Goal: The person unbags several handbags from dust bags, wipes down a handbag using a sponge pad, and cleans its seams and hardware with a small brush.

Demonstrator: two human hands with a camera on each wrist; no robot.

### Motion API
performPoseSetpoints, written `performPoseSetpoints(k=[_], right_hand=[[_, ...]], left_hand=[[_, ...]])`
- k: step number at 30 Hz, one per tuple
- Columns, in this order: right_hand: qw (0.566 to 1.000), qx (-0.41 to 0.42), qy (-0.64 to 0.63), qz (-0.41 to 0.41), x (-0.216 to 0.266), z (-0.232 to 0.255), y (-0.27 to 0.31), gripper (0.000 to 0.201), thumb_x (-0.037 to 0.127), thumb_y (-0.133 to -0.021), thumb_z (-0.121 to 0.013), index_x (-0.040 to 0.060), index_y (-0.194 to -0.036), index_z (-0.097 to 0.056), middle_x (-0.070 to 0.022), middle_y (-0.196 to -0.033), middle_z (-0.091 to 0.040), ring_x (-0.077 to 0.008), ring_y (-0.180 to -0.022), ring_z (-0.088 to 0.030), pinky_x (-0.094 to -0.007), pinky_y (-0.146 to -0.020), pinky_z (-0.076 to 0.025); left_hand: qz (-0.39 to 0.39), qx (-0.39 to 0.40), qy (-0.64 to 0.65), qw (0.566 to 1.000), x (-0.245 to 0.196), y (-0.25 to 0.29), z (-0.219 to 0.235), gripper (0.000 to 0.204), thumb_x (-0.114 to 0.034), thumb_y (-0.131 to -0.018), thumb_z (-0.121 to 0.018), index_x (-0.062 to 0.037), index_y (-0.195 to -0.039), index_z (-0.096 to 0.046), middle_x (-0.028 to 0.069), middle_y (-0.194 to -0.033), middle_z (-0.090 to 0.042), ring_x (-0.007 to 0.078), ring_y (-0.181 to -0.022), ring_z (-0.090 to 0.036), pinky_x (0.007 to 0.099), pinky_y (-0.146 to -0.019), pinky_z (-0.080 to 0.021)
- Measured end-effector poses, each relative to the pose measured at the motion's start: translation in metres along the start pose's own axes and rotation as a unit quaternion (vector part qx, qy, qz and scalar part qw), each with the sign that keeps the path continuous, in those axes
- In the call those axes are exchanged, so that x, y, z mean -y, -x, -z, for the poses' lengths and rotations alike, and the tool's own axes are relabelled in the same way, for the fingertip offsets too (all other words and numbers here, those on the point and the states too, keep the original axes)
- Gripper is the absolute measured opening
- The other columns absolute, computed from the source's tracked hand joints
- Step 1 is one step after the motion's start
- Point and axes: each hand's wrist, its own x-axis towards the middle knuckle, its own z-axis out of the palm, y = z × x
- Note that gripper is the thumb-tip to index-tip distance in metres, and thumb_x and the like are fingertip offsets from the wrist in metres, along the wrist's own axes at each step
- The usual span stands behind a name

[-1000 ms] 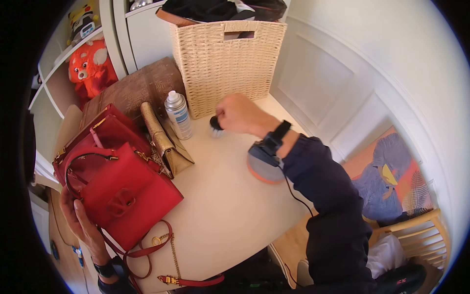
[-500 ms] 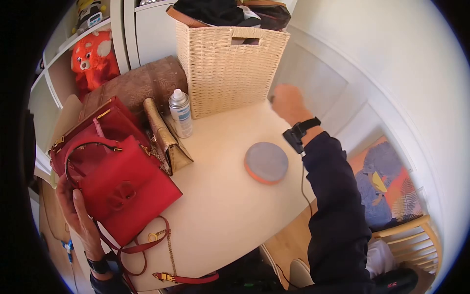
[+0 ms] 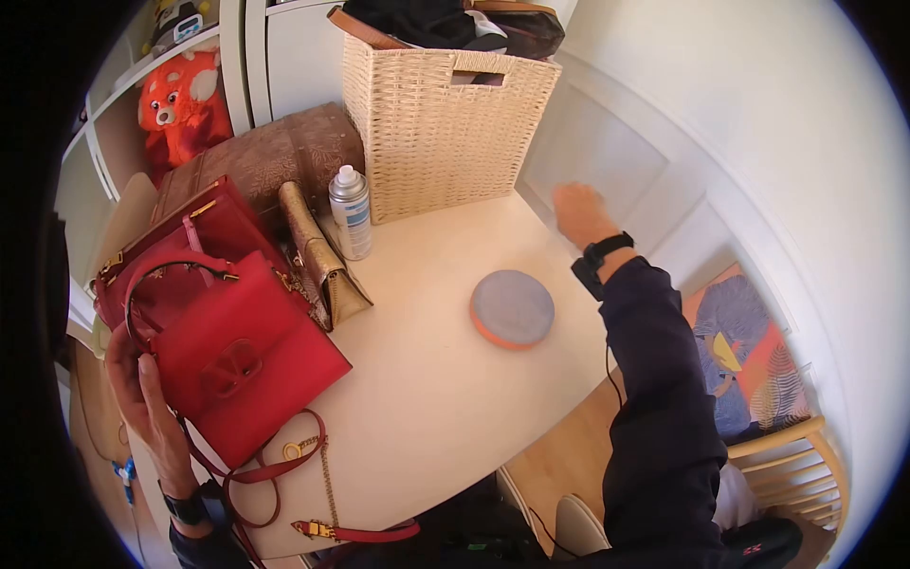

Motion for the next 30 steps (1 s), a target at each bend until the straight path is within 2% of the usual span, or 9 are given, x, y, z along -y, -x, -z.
performPoseSetpoints(k=[3,9,13,15,17,22,24,28,30], right_hand=[[0.997,0.015,-0.058,-0.048,0.017,0.026,0.002,0.015,0.006,-0.086,-0.068,-0.0069,-0.089,-0.075,-0.0291,-0.090,-0.073,-0.0476,-0.087,-0.073,-0.0546,-0.079,-0.058],[0.885,-0.015,-0.438,0.161,0.151,0.084,0.020,0.014,0.011,-0.087,-0.070,-0.0019,-0.087,-0.074,-0.0245,-0.085,-0.071,-0.0449,-0.082,-0.070,-0.0510,-0.076,-0.056],[0.921,0.035,-0.349,0.169,0.116,0.049,0.014,0.013,0.009,-0.088,-0.069,-0.0023,-0.086,-0.075,-0.0248,-0.087,-0.072,-0.0449,-0.087,-0.072,-0.0523,-0.077,-0.057],[0.985,0.125,-0.115,0.036,0.070,0.045,0.008,0.013,0.008,-0.086,-0.070,-0.0041,-0.085,-0.075,-0.0267,-0.087,-0.073,-0.0461,-0.091,-0.073,-0.0532,-0.080,-0.058],[0.999,-0.025,-0.016,0.041,0.018,0.015,0.020,0.012,0.006,-0.083,-0.069,-0.0057,-0.083,-0.074,-0.0276,-0.089,-0.072,-0.0505,-0.079,-0.069,-0.0567,-0.075,-0.057],[0.994,0.004,-0.105,-0.021,0.054,0.059,0.032,0.012,0.005,-0.086,-0.066,-0.0048,-0.085,-0.074,-0.0298,-0.087,-0.070,-0.0483,-0.084,-0.071,-0.0554,-0.077,-0.056],[0.939,-0.005,-0.343,0.002,0.083,0.077,0.039,0.012,0.004,-0.086,-0.064,-0.0041,-0.085,-0.074,-0.0304,-0.089,-0.070,-0.0486,-0.088,-0.070,-0.0548,-0.078,-0.056],[0.945,0.045,-0.320,0.050,0.058,0.046,0.047,0.015,0.008,-0.087,-0.068,-0.0055,-0.085,-0.075,-0.0297,-0.089,-0.073,-0.0495,-0.084,-0.071,-0.0555,-0.081,-0.058],[0.995,0.042,-0.082,-0.024,0.011,0.028,0.057,0.015,0.009,-0.088,-0.067,-0.0037,-0.088,-0.075,-0.0279,-0.089,-0.073,-0.0465,-0.082,-0.071,-0.0522,-0.077,-0.057]], left_hand=[[-0.005,0.014,-0.023,1.000,0.002,0.000,0.003,0.048,-0.029,-0.117,-0.054,0.0025,-0.154,-0.052,0.0134,-0.148,-0.059,0.0219,-0.139,-0.054,0.0388,-0.122,-0.037],[0.002,-0.009,-0.012,1.000,0.011,-0.001,0.004,0.048,-0.027,-0.117,-0.052,0.0023,-0.155,-0.051,0.0149,-0.151,-0.058,0.0223,-0.140,-0.054,0.0386,-0.121,-0.038],[0.010,-0.012,-0.021,1.000,0.008,0.001,0.005,0.049,-0.027,-0.117,-0.053,0.0025,-0.156,-0.051,0.0154,-0.152,-0.058,0.0226,-0.140,-0.055,0.0385,-0.121,-0.039],[0.011,0.009,-0.005,1.000,0.004,0.000,0.004,0.049,-0.027,-0.117,-0.053,0.0030,-0.156,-0.050,0.0153,-0.152,-0.058,0.0228,-0.140,-0.054,0.0385,-0.122,-0.038],[0.006,0.006,-0.002,1.000,0.003,0.000,0.003,0.049,-0.027,-0.117,-0.053,0.0032,-0.156,-0.050,0.0152,-0.152,-0.058,0.0227,-0.140,-0.054,0.0383,-0.122,-0.038],[-0.005,0.048,-0.030,0.998,0.008,-0.002,0.007,0.048,-0.025,-0.117,-0.053,0.0032,-0.155,-0.050,0.0145,-0.149,-0.060,0.0219,-0.140,-0.054,0.0380,-0.122,-0.037],[-0.012,-0.009,-0.017,1.000,0.013,-0.002,0.003,0.046,-0.024,-0.117,-0.052,0.0028,-0.155,-0.050,0.0139,-0.146,-0.060,0.0210,-0.139,-0.054,0.0375,-0.121,-0.037],[-0.005,-0.006,0.009,1.000,0.016,-0.002,0.004,0.047,-0.024,-0.118,-0.052,0.0023,-0.157,-0.049,0.0136,-0.146,-0.060,0.0209,-0.139,-0.054,0.0378,-0.123,-0.037],[-0.006,-0.002,0.008,1.000,0.017,-0.002,0.004,0.047,-0.025,-0.118,-0.051,0.0025,-0.157,-0.049,0.0137,-0.146,-0.060,0.0214,-0.139,-0.054,0.0382,-0.123,-0.037]])
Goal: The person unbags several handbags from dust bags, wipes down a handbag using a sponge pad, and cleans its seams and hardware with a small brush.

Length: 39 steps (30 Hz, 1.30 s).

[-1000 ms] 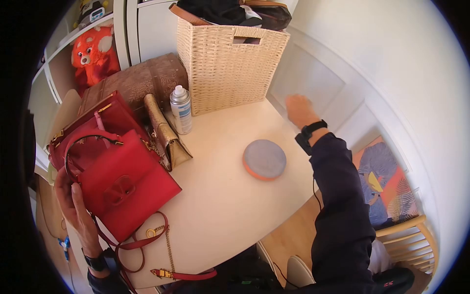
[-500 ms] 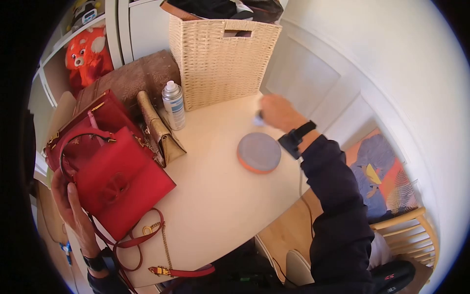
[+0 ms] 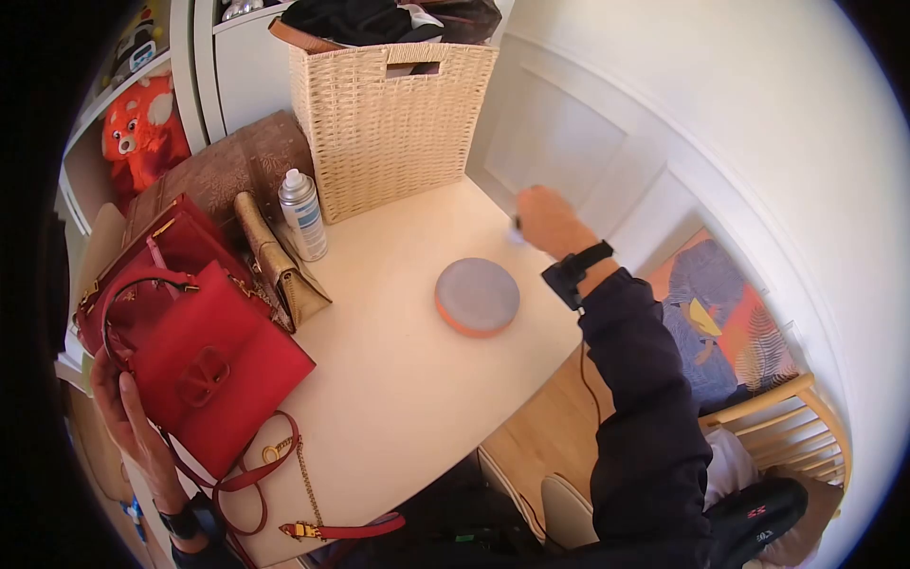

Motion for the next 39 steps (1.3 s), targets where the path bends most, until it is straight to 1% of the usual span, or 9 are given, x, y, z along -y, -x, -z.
performPoseSetpoints(k=[8,11,17,22,25,28,31,37,39], right_hand=[[0.957,0.020,-0.281,-0.070,0.013,0.038,0.049,0.014,0.005,-0.089,-0.066,-0.0040,-0.087,-0.076,-0.0267,-0.096,-0.074,-0.0496,-0.092,-0.072,-0.0535,-0.085,-0.060],[0.997,0.002,0.036,-0.071,-0.014,0.026,0.061,0.013,0.005,-0.091,-0.065,-0.0029,-0.091,-0.075,-0.0258,-0.098,-0.073,-0.0450,-0.098,-0.071,-0.0520,-0.085,-0.058],[0.965,0.026,-0.253,-0.065,0.014,0.043,0.089,0.012,0.000,-0.089,-0.065,-0.0036,-0.092,-0.076,-0.0279,-0.103,-0.073,-0.0480,-0.098,-0.070,-0.0526,-0.088,-0.057],[0.994,-0.065,0.005,-0.088,-0.010,0.037,0.099,0.011,0.001,-0.089,-0.065,-0.0068,-0.089,-0.073,-0.0271,-0.093,-0.071,-0.0475,-0.091,-0.070,-0.0544,-0.084,-0.057],[0.960,-0.009,-0.264,-0.087,0.011,0.044,0.104,0.011,0.001,-0.091,-0.065,-0.0075,-0.089,-0.072,-0.0270,-0.094,-0.070,-0.0490,-0.089,-0.069,-0.0549,-0.084,-0.057],[0.996,-0.034,0.013,-0.076,-0.013,0.021,0.113,0.013,0.004,-0.095,-0.064,-0.0045,-0.091,-0.073,-0.0253,-0.095,-0.071,-0.0479,-0.089,-0.069,-0.0546,-0.083,-0.056],[0.980,-0.162,-0.086,-0.075,0.016,0.046,0.125,0.013,0.008,-0.100,-0.066,-0.0021,-0.098,-0.075,-0.0229,-0.093,-0.072,-0.0431,-0.085,-0.071,-0.0497,-0.078,-0.057],[0.848,-0.011,-0.519,-0.104,0.130,0.082,0.167,0.012,0.004,-0.102,-0.075,-0.0045,-0.110,-0.076,-0.0085,-0.102,-0.078,-0.0088,-0.080,-0.069,-0.0260,-0.070,-0.055],[0.845,0.006,-0.534,-0.030,0.167,0.081,0.177,0.012,0.001,-0.099,-0.076,-0.0039,-0.111,-0.076,-0.0116,-0.099,-0.077,-0.0151,-0.081,-0.073,-0.0288,-0.072,-0.057]], left_hand=[[0.005,0.000,-0.010,1.000,0.000,-0.001,0.000,0.047,-0.026,-0.118,-0.049,0.0017,-0.156,-0.051,0.0148,-0.152,-0.058,0.0224,-0.141,-0.053,0.0386,-0.123,-0.037],[0.004,0.001,-0.005,1.000,0.000,-0.002,-0.001,0.048,-0.026,-0.118,-0.050,0.0018,-0.156,-0.051,0.0144,-0.151,-0.059,0.0229,-0.141,-0.054,0.0386,-0.122,-0.037],[0.018,0.001,0.015,1.000,0.003,-0.004,0.000,0.048,-0.027,-0.118,-0.051,0.0019,-0.156,-0.051,0.0144,-0.150,-0.060,0.0238,-0.139,-0.055,0.0384,-0.121,-0.039],[0.012,0.001,0.002,1.000,0.003,-0.006,0.000,0.048,-0.027,-0.117,-0.051,0.0019,-0.156,-0.051,0.0149,-0.148,-0.061,0.0237,-0.136,-0.057,0.0385,-0.120,-0.041],[0.012,0.018,0.001,1.000,0.004,-0.005,0.004,0.047,-0.026,-0.118,-0.052,0.0012,-0.156,-0.051,0.0142,-0.146,-0.063,0.0223,-0.136,-0.058,0.0381,-0.120,-0.041],[0.002,0.014,0.012,1.000,0.012,-0.005,0.007,0.044,-0.023,-0.119,-0.052,0.0009,-0.156,-0.052,0.0127,-0.145,-0.064,0.0202,-0.136,-0.058,0.0373,-0.120,-0.042],[-0.001,0.004,0.007,1.000,0.007,-0.005,0.006,0.043,-0.020,-0.118,-0.052,0.0023,-0.155,-0.053,0.0129,-0.143,-0.064,0.0199,-0.134,-0.058,0.0365,-0.119,-0.042],[0.002,0.005,-0.007,1.000,0.006,-0.007,0.003,0.043,-0.020,-0.118,-0.053,0.0025,-0.155,-0.053,0.0136,-0.145,-0.065,0.0198,-0.135,-0.060,0.0356,-0.120,-0.042],[-0.024,0.004,-0.002,1.000,0.004,-0.008,0.002,0.043,-0.021,-0.117,-0.054,0.0027,-0.154,-0.054,0.0142,-0.144,-0.066,0.0202,-0.134,-0.061,0.0360,-0.119,-0.043]])
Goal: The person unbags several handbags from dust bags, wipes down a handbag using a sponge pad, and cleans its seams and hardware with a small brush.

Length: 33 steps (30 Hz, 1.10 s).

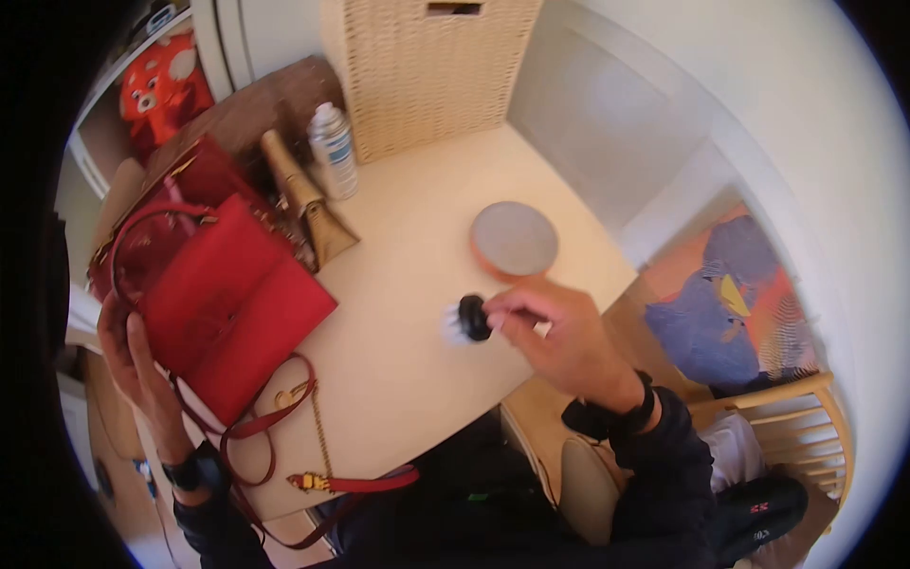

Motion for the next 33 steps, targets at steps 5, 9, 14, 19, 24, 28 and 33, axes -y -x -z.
performPoseSetpoints(k=[5,9,14,19,24,28,33], right_hand=[[0.990,0.119,-0.025,0.067,0.020,-0.059,0.012,0.014,0.002,-0.097,-0.077,0.0013,-0.111,-0.078,-0.0118,-0.101,-0.078,-0.0269,-0.086,-0.076,-0.0342,-0.076,-0.061],[0.981,0.160,-0.056,0.097,0.016,-0.082,0.014,0.015,0.001,-0.095,-0.079,0.0027,-0.110,-0.078,-0.0113,-0.102,-0.078,-0.0288,-0.091,-0.076,-0.0376,-0.079,-0.062],[0.981,0.129,0.003,0.145,0.014,-0.090,0.011,0.015,0.000,-0.091,-0.081,0.0032,-0.104,-0.076,-0.0103,-0.094,-0.075,-0.0302,-0.084,-0.072,-0.0392,-0.075,-0.059],[0.977,0.122,0.023,0.174,0.019,-0.102,0.009,0.016,0.002,-0.089,-0.083,0.0038,-0.102,-0.075,-0.0095,-0.090,-0.073,-0.0298,-0.080,-0.069,-0.0398,-0.072,-0.057],[0.981,0.119,0.012,0.152,0.026,-0.101,0.006,0.018,0.001,-0.087,-0.085,0.0037,-0.101,-0.074,-0.0099,-0.089,-0.072,-0.0290,-0.081,-0.069,-0.0399,-0.071,-0.056],[0.984,0.081,0.018,0.156,0.035,-0.091,-0.003,0.020,-0.004,-0.084,-0.084,0.0036,-0.099,-0.074,-0.0092,-0.087,-0.071,-0.0277,-0.079,-0.067,-0.0381,-0.071,-0.055],[0.976,0.084,0.023,0.201,0.051,-0.091,-0.023,0.018,-0.005,-0.084,-0.082,0.0035,-0.098,-0.073,-0.0081,-0.086,-0.068,-0.0268,-0.078,-0.064,-0.0374,-0.070,-0.053]], left_hand=[[0.004,0.019,-0.001,1.000,-0.013,-0.001,-0.004,0.043,-0.021,-0.116,-0.057,0.0033,-0.152,-0.056,0.0150,-0.141,-0.067,0.0201,-0.132,-0.062,0.0357,-0.117,-0.045],[0.007,0.004,-0.004,1.000,-0.022,0.001,-0.008,0.043,-0.021,-0.116,-0.058,0.0037,-0.151,-0.056,0.0147,-0.138,-0.069,0.0199,-0.130,-0.063,0.0356,-0.117,-0.046],[0.009,0.010,0.002,1.000,-0.025,0.001,-0.009,0.043,-0.020,-0.115,-0.061,0.0031,-0.150,-0.055,0.0131,-0.136,-0.069,0.0174,-0.125,-0.064,0.0334,-0.112,-0.049],[0.011,0.004,0.001,1.000,-0.028,0.001,-0.012,0.043,-0.021,-0.115,-0.061,0.0029,-0.150,-0.055,0.0128,-0.137,-0.069,0.0172,-0.124,-0.064,0.0335,-0.110,-0.049],[0.011,0.008,0.022,1.000,-0.028,0.001,-0.012,0.043,-0.020,-0.114,-0.063,0.0021,-0.150,-0.055,0.0123,-0.137,-0.067,0.0166,-0.124,-0.064,0.0333,-0.111,-0.048],[0.019,0.009,0.029,0.999,-0.034,0.002,-0.015,0.043,-0.020,-0.113,-0.064,0.0010,-0.150,-0.055,0.0120,-0.137,-0.067,0.0161,-0.123,-0.063,0.0335,-0.111,-0.047],[0.010,0.016,0.026,0.999,-0.034,0.002,-0.015,0.044,-0.021,-0.113,-0.065,0.0009,-0.150,-0.054,0.0122,-0.136,-0.066,0.0165,-0.122,-0.064,0.0336,-0.111,-0.048]])
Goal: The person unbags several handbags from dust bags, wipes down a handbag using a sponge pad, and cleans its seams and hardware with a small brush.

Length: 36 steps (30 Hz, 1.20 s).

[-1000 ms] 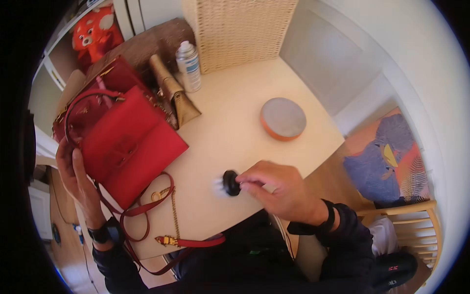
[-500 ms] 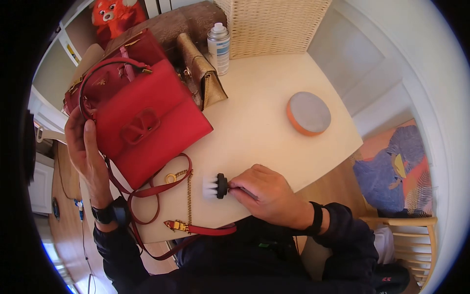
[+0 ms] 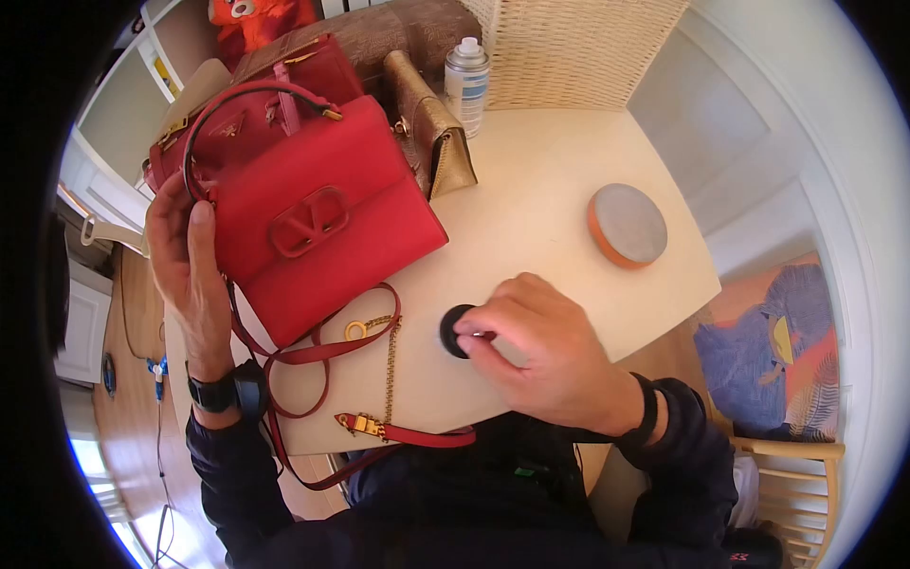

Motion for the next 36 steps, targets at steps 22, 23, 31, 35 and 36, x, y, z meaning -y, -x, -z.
performPoseSetpoints(k=[22,23,31,35,36], right_hand=[[0.930,-0.017,0.299,-0.213,-0.120,0.100,0.031,0.078,0.038,-0.081,-0.094,0.0022,-0.142,-0.062,-0.0325,-0.158,-0.048,-0.0491,-0.133,-0.060,-0.0476,-0.111,-0.052],[0.941,-0.033,0.258,-0.215,-0.123,0.100,0.030,0.078,0.038,-0.081,-0.095,0.0023,-0.143,-0.062,-0.0327,-0.156,-0.050,-0.0473,-0.132,-0.061,-0.0474,-0.110,-0.053],[0.929,-0.148,-0.100,-0.323,-0.104,0.114,0.019,0.062,0.025,-0.093,-0.085,0.0013,-0.145,-0.060,-0.0207,-0.146,-0.060,-0.0321,-0.130,-0.063,-0.0422,-0.109,-0.053],[0.977,-0.001,0.198,-0.077,-0.057,0.075,0.027,0.066,0.026,-0.088,-0.085,0.0007,-0.145,-0.063,-0.0201,-0.159,-0.051,-0.0389,-0.147,-0.050,-0.0480,-0.123,-0.042],[0.976,0.021,0.215,-0.030,-0.050,0.065,0.027,0.068,0.027,-0.085,-0.086,0.0018,-0.144,-0.064,-0.0228,-0.159,-0.051,-0.0447,-0.147,-0.048,-0.0518,-0.123,-0.042]], left_hand=[[0.017,0.001,-0.029,0.999,0.006,0.003,0.004,0.045,-0.021,-0.116,-0.058,0.0011,-0.154,-0.052,0.0117,-0.143,-0.064,0.0177,-0.130,-0.060,0.0343,-0.116,-0.045],[0.017,0.004,-0.020,1.000,0.009,0.003,0.006,0.045,-0.022,-0.116,-0.058,0.0008,-0.155,-0.052,0.0121,-0.144,-0.063,0.0182,-0.132,-0.060,0.0347,-0.117,-0.044],[0.023,0.008,-0.016,1.000,0.012,0.003,0.009,0.045,-0.022,-0.117,-0.057,0.0006,-0.155,-0.052,0.0126,-0.145,-0.063,0.0190,-0.134,-0.059,0.0352,-0.118,-0.043],[0.018,0.006,-0.027,0.999,0.021,0.002,0.011,0.044,-0.022,-0.117,-0.057,0.0013,-0.154,-0.052,0.0133,-0.144,-0.064,0.0198,-0.133,-0.059,0.0358,-0.118,-0.043],[0.012,0.010,-0.019,1.000,0.020,0.001,0.010,0.044,-0.022,-0.117,-0.057,0.0013,-0.154,-0.052,0.0133,-0.144,-0.064,0.0198,-0.133,-0.059,0.0358,-0.118,-0.043]])
